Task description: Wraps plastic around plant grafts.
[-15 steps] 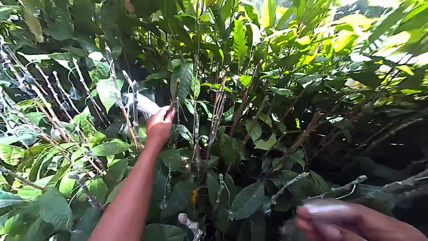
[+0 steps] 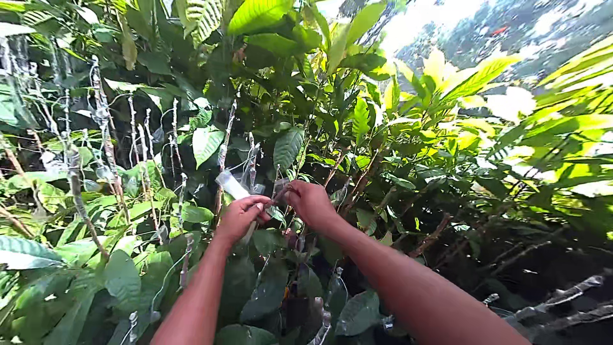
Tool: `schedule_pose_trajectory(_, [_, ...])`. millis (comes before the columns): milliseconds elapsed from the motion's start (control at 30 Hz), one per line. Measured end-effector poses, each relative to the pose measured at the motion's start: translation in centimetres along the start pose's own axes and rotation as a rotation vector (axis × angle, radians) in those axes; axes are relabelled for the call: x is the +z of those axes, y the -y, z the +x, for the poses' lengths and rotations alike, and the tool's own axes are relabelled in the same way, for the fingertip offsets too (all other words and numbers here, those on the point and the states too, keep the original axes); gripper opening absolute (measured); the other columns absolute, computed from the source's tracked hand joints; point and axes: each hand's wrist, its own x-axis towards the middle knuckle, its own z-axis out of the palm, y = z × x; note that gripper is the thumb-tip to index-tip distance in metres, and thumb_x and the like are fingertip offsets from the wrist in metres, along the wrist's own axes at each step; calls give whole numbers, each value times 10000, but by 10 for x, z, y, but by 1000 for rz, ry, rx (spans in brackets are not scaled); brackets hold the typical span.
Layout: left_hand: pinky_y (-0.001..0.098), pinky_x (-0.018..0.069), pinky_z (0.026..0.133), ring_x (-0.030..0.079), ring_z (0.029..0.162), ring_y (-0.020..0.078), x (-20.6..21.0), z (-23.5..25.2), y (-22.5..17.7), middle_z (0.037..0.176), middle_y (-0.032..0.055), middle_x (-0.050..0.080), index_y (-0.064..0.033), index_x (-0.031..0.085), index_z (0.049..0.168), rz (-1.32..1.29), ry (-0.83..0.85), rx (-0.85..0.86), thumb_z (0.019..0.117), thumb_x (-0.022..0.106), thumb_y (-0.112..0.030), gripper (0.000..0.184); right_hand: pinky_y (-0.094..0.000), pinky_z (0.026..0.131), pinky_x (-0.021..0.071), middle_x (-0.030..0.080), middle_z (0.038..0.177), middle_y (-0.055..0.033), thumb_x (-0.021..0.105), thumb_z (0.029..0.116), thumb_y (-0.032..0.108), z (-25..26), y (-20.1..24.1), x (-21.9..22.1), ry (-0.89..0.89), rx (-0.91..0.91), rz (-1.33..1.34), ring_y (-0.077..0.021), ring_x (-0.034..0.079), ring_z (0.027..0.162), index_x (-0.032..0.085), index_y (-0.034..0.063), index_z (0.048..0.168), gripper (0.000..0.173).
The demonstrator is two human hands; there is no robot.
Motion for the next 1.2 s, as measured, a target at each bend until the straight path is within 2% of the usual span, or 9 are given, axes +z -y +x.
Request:
schedule_pose_trajectory(200, [304,629,659,724,687,157,0,5,5,954,98,746,45,617,1218,-225,-52,-72,1101,432,-142,288,-464,973,544,730,1120,-134,585,1018,85,20,3,6,176,-306,-133,-252,694,1050,753,60,1156,219])
schedule_pose_trajectory(367, [305,635,670,727,682,155,6,6,4,860,71,741,26,654,1056,-270,-121,-49,970,644,-17,97,-424,930,556,731,1114,-123,601,1000,52,25,4,1,239,-282,-107,-214,697,983,754,60,1146,212])
schedule_pose_trajectory(533, [269,604,754,701,766,59,18,11,6,955,13,743,-48,736,1094,188,-225,117,998,652,-168,175,-404,889,564,726,1041,-129,584,1043,150,29,5,-5,275,-15,-140,-195,700,903,703,16,1194,235])
schedule_pose_trajectory(633, [435,557,858,709,904,152,28,18,7,1033,60,753,-95,764,1086,440,-297,181,1047,567,-241,249,-366,837,576,714,973,-109,599,1042,177,20,7,-8,259,76,-125,-161,696,846,683,1,1143,220])
schedule_pose_trajectory(767, [410,569,767,691,758,146,35,25,-3,900,40,739,-97,744,1127,399,-310,34,1054,569,-252,245,-533,974,522,718,1137,-185,546,1026,121,-30,33,-2,307,-99,-410,-332,690,1070,662,45,1312,319])
schedule_pose_trajectory(833, [341,588,765,700,751,87,36,25,0,886,6,746,-97,746,1102,293,-278,11,1033,614,-233,202,-556,888,534,718,1037,-176,551,1006,86,-45,50,2,420,-168,-490,-356,696,981,563,123,1453,448])
schedule_pose_trajectory(933, [390,566,897,709,931,132,47,19,9,1006,74,750,-25,748,1094,202,-144,116,983,606,-142,215,-479,805,561,705,994,-152,561,1022,105,-24,73,-10,568,-154,-379,-268,686,867,678,30,1201,227])
schedule_pose_trajectory(1033, [412,551,981,698,1056,189,48,17,8,1161,121,724,-9,722,1174,315,47,143,1001,616,-129,236,-363,662,545,699,1084,-138,509,1063,93,23,71,-39,577,-123,-180,-172,653,770,632,15,1298,276])
schedule_pose_trajectory(1200, [342,602,855,723,887,112,14,14,1,1079,55,750,-62,743,1124,312,15,53,974,678,-147,184,-554,1042,486,691,1330,-58,565,997,16,65,17,-55,344,-260,-624,-293,625,1251,607,126,1398,418])
